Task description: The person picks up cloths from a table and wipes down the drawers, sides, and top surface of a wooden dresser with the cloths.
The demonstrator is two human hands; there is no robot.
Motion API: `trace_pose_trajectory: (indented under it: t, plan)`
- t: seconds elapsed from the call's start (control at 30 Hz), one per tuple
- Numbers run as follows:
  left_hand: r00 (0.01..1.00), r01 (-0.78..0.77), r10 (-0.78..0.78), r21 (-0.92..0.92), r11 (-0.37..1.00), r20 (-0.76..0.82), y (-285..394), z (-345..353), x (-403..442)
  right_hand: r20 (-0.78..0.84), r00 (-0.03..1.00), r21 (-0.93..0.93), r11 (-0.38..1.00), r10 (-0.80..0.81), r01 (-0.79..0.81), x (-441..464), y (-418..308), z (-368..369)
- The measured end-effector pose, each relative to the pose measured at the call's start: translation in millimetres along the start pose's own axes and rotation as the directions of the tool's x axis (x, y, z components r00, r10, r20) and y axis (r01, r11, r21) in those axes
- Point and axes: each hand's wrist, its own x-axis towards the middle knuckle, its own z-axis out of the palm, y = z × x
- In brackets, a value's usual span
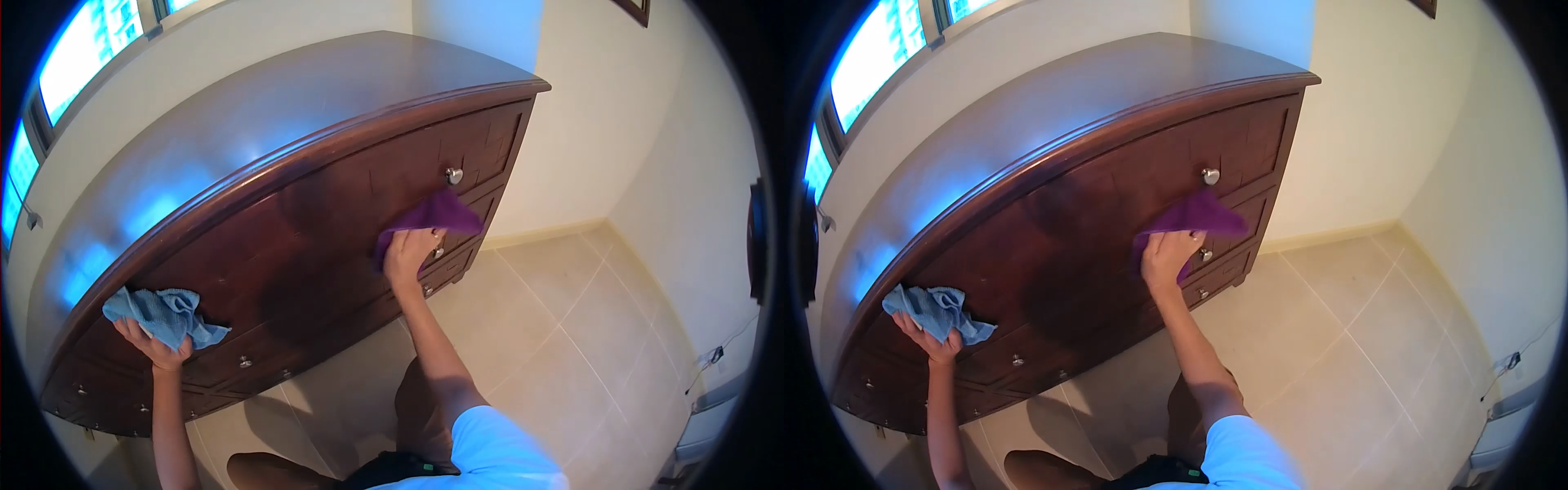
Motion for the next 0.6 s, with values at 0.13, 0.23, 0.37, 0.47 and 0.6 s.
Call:
trace_pose_trajectory:
  t: [0.13, 0.23, 0.37, 0.47, 0.6]
  plan:
    - [1.000, 0.014, -0.014, -0.028, 1.000, 0.001, 3, -3, 7, 0.578, 0.587, -0.144, 0.778, 0.567, -0.611, 14, 55, 6]
    - [1.000, -0.002, 0.002, 0.001, 1.000, 0.016, 3, -3, 10, 0.122, 0.850, 0.287, 0.802, 0.512, -0.524, 37, 76, 29]
    - [1.000, -0.019, 0.018, -0.018, 1.000, -0.018, 1, -2, 10, 0.047, 0.873, -0.118, 0.871, 0.485, -0.477, -54, 23, 60]
    - [1.000, 0.004, -0.004, -0.032, 0.999, -0.018, 3, -2, 7, 0.153, 0.951, 0.101, 0.953, 0.269, -0.286, -101, -110, 10]
    - [1.000, 0.005, -0.005, -0.012, 1.000, -0.016, -2, 0, 4, 0.412, 0.832, 0.111, 0.886, 0.372, -0.451, -97, -90, 6]
